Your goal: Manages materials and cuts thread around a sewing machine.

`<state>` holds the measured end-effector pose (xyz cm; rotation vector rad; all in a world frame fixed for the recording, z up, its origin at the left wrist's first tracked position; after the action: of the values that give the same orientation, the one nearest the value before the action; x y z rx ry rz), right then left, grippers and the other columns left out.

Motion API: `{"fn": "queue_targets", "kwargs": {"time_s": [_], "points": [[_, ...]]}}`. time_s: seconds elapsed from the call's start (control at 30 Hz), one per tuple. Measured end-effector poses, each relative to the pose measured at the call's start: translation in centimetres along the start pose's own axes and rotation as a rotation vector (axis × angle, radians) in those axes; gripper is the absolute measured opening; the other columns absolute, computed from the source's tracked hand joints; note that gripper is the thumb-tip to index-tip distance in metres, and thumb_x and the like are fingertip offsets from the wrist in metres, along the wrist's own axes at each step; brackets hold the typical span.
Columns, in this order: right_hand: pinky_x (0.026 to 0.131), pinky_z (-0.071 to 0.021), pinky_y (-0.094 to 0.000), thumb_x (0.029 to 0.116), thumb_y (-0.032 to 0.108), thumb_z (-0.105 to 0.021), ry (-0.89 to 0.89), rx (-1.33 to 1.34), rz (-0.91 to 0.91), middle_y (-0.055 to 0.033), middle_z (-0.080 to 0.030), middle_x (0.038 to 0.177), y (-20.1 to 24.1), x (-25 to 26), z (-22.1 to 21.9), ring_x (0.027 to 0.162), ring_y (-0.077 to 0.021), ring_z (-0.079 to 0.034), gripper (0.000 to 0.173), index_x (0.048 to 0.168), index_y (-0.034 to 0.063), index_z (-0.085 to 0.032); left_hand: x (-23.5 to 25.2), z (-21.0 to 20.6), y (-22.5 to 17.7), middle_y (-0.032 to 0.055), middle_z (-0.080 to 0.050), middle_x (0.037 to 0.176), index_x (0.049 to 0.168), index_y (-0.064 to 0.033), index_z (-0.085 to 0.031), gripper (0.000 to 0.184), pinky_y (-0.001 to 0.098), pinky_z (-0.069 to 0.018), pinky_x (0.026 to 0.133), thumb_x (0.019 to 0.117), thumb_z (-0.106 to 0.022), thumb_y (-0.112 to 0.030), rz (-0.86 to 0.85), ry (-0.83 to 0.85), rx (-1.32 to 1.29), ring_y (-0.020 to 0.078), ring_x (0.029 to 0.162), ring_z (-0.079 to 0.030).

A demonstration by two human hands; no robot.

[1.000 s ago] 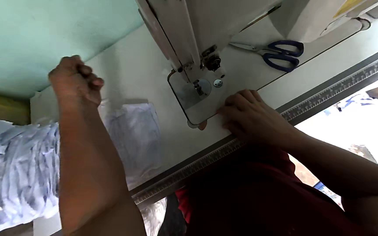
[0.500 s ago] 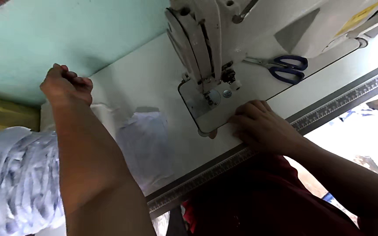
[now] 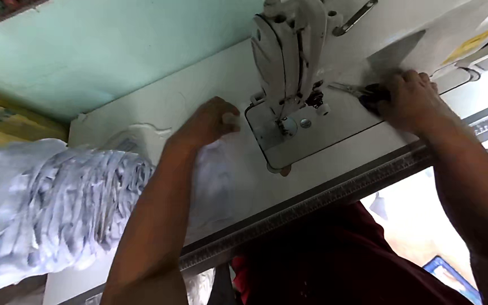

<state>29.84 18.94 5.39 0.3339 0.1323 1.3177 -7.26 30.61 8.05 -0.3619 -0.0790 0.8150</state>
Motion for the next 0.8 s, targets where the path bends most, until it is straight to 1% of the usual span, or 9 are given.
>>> {"fn": "queue_targets", "kwargs": {"time_s": [0.1,0.17,0.3,0.4,0.5,0.57,0.63,0.73,0.8], "points": [[0.095,-0.0401,-0.0771,0.0961,0.010,-0.069,0.059,-0.009,0.018,-0.0391,-0.054,0.131,-0.7,0.8,-0.1,0.128,-0.0606,-0.047,0.032,0.121,-0.0100,-0.063,0.4,-1.2,-0.1,0.0227,-0.062,0.119,0.110,0.0013,-0.070,0.017,0.0516,-0.0511,0.094,0.0977,-0.069,-0.011,0.019,0.023,0.009,0.0357,0.107,-0.062],[0.092,-0.0425,-0.0772,0.0983,0.017,-0.069,0.116,-0.053,0.025,-0.0362,-0.059,0.127,-0.3,0.9,0.1,0.120,-0.0589,-0.054,0.033,0.118,-0.0085,-0.065,0.5,-1.2,-0.1,0.0218,-0.063,0.118,0.111,0.0032,-0.068,0.018,0.0522,-0.0508,0.096,0.1026,-0.061,-0.011,0.068,0.080,0.017,0.0347,0.109,-0.063],[0.072,-0.0473,-0.0731,0.1005,0.027,-0.064,0.144,-0.202,0.012,-0.0328,-0.066,0.100,0.7,-0.6,1.3,0.095,-0.0563,-0.065,0.033,0.103,-0.0057,-0.065,0.1,0.1,-0.8,0.0148,-0.065,0.096,0.120,0.0015,-0.055,0.022,0.0418,-0.0566,0.076,0.1106,-0.044,-0.015,0.187,0.116,-0.115,0.0230,0.081,-0.066],[0.070,-0.0481,-0.0731,0.1004,0.028,-0.065,0.100,-0.226,0.019,-0.0319,-0.067,0.098,1.3,-3.6,2.6,0.091,-0.0565,-0.066,0.034,0.112,-0.0040,-0.065,-0.6,1.8,-0.4,0.0156,-0.065,0.096,0.122,-0.0011,-0.061,0.024,0.0467,-0.0528,0.079,0.1084,-0.052,-0.018,0.159,0.055,-0.113,0.0255,0.083,-0.063],[0.071,-0.0499,-0.0721,0.0936,0.021,-0.076,0.087,-0.139,0.074,-0.0263,-0.068,0.097,0.5,-7.5,3.5,0.087,-0.0507,-0.067,0.033,0.118,0.0012,-0.066,-1.5,3.8,0.6,0.0151,-0.068,0.095,0.113,-0.0027,-0.070,0.018,0.0518,-0.0517,0.083,0.1025,-0.063,-0.016,0.113,-0.046,-0.035,0.0267,0.086,-0.064],[0.065,-0.0542,-0.0613,0.0860,0.022,-0.084,0.130,0.010,0.184,-0.0150,-0.070,0.085,0.7,-10.3,2.9,0.073,-0.0349,-0.067,0.033,0.111,0.0044,-0.072,-2.1,5.1,1.4,0.0183,-0.068,0.096,0.109,-0.0005,-0.070,0.016,0.0557,-0.0511,0.084,0.1020,-0.064,-0.014,0.119,-0.107,0.008,0.0308,0.089,-0.065],[0.063,-0.0558,-0.0457,0.0825,0.033,-0.082,0.273,0.243,0.295,-0.0050,-0.068,0.078,3.6,-12.9,1.0,0.068,-0.0191,-0.065,0.032,0.097,0.0072,-0.072,-2.8,6.1,2.3,0.0211,-0.068,0.099,0.110,0.0015,-0.070,0.020,0.0587,-0.0498,0.088,0.1027,-0.063,-0.015,0.142,-0.170,0.024,0.0345,0.093,-0.065],[0.059,-0.0486,-0.0244,0.0895,0.064,-0.064,0.659,0.643,0.362,0.0056,-0.061,0.076,11.3,-15.3,-2.5,0.065,-0.0028,-0.056,0.056,0.103,0.0098,-0.067,-3.8,7.3,3.5,0.0242,-0.068,0.102,0.113,0.0041,-0.068,0.023,0.0609,-0.0485,0.090,0.1035,-0.061,-0.016,0.185,-0.283,0.011,0.0384,0.097,-0.065],[0.055,-0.0514,-0.0167,0.0946,0.070,-0.052,0.893,0.981,0.331,0.0073,-0.066,0.076,16.4,-15.3,-4.5,0.063,-0.0002,-0.062,0.060,0.105,0.0117,-0.063,-4.6,7.9,4.1,0.0254,-0.067,0.102,0.113,0.0054,-0.067,0.024,0.0604,-0.0485,0.089,0.1033,-0.060,-0.015,0.206,-0.377,-0.013,0.0391,0.096,-0.064]]}}
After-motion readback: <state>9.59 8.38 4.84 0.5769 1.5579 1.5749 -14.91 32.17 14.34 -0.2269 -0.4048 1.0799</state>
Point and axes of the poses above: each hand's wrist, its own x-axis towards the middle knuckle, its own z-axis out of the back of the hand, y = z × x, the point moved 7 cm from there along x, towards the middle knuckle
